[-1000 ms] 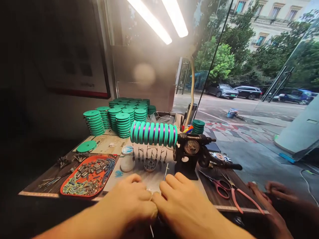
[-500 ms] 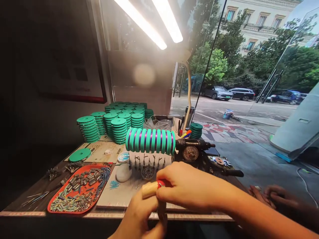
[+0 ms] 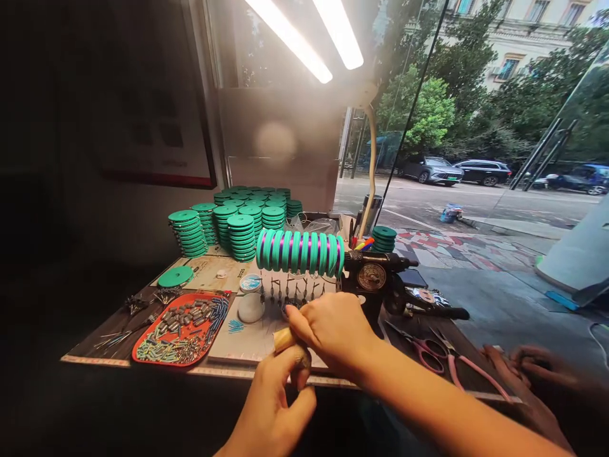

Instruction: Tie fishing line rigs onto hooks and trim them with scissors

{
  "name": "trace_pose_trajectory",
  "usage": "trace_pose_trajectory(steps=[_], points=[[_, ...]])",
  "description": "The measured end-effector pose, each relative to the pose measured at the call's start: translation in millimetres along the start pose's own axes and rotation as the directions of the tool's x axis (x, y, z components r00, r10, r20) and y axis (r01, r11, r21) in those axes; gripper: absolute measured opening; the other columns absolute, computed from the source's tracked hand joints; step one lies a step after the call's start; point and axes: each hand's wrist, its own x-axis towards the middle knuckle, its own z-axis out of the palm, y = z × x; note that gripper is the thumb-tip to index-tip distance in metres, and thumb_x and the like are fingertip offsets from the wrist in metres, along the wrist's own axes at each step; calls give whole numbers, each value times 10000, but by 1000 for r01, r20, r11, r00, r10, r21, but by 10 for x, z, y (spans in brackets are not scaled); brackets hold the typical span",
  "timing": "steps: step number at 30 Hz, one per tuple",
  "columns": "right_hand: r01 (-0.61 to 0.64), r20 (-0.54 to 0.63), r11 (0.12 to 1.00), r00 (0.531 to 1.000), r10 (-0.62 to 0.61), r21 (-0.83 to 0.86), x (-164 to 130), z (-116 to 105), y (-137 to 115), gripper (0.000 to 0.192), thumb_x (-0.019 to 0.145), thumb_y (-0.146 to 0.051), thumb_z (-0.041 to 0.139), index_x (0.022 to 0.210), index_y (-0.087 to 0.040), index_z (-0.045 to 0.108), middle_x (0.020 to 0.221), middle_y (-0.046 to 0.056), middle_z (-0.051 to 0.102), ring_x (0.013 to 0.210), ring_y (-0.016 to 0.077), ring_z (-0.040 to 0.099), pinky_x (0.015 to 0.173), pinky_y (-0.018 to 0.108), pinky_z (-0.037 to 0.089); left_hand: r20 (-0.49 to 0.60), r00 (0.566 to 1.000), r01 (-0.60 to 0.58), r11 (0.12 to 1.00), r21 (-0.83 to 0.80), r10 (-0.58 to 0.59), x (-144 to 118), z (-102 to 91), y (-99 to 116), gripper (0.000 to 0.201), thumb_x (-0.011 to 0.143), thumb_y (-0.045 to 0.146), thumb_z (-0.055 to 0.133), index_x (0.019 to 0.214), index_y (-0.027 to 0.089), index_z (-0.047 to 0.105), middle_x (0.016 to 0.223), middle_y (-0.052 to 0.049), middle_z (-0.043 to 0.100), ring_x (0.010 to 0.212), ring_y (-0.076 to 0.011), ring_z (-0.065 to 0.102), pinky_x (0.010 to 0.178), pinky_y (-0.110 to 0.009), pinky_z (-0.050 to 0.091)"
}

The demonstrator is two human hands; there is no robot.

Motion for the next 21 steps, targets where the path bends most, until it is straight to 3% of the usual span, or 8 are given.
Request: trace_pose_trajectory(steps=[5, 13, 17, 18, 21], points=[[18, -124, 998, 992, -25, -57, -101, 194, 34, 628, 917, -313, 175, 454, -173, 575, 431, 28, 560, 405, 97, 449, 503, 276, 157, 54, 985, 164, 986, 4, -164, -39, 97, 35, 291, 493, -5, 394, 579, 227, 241, 554, 59, 292, 522, -114, 310, 477, -254, 217], [29, -171, 998, 985, -39, -64, -71, 201, 39, 556, 904, -258, 212, 497, -158, 577, 461, 52, 583, 432, 118, 487, 525, 289, 162, -10, 996, 90, 996, 5, -90, -31, 130, 37, 291, 503, 5, 388, 587, 228, 221, 562, 56, 304, 524, -108, 320, 471, -230, 246], [85, -99, 996, 991, -85, -11, -106, 56, 101, 568, 936, -381, 189, 557, -187, 564, 474, -14, 578, 448, 97, 499, 497, 257, 190, 67, 992, -104, 995, -6, 105, -35, 7, -46, 238, 594, 28, 423, 599, 215, 276, 593, 35, 387, 541, -112, 382, 479, -208, 297], [89, -89, 996, 992, -87, 10, -126, 9, 126, 550, 932, -443, 189, 636, -197, 582, 497, -28, 587, 473, 99, 514, 496, 245, 204, 124, 973, -194, 981, -21, 195, -14, -38, -79, 214, 613, 34, 440, 609, 209, 318, 638, 19, 434, 576, -120, 416, 505, -207, 328], [23, -113, 998, 993, -17, 55, -208, -104, 216, 547, 906, -547, 145, 886, -202, 570, 558, -27, 602, 537, 134, 538, 525, 232, 254, 273, 859, -430, 900, -74, 433, 105, -172, -162, 173, 638, 44, 472, 661, 206, 416, 756, -23, 515, 692, -151, 487, 589, -230, 387]])
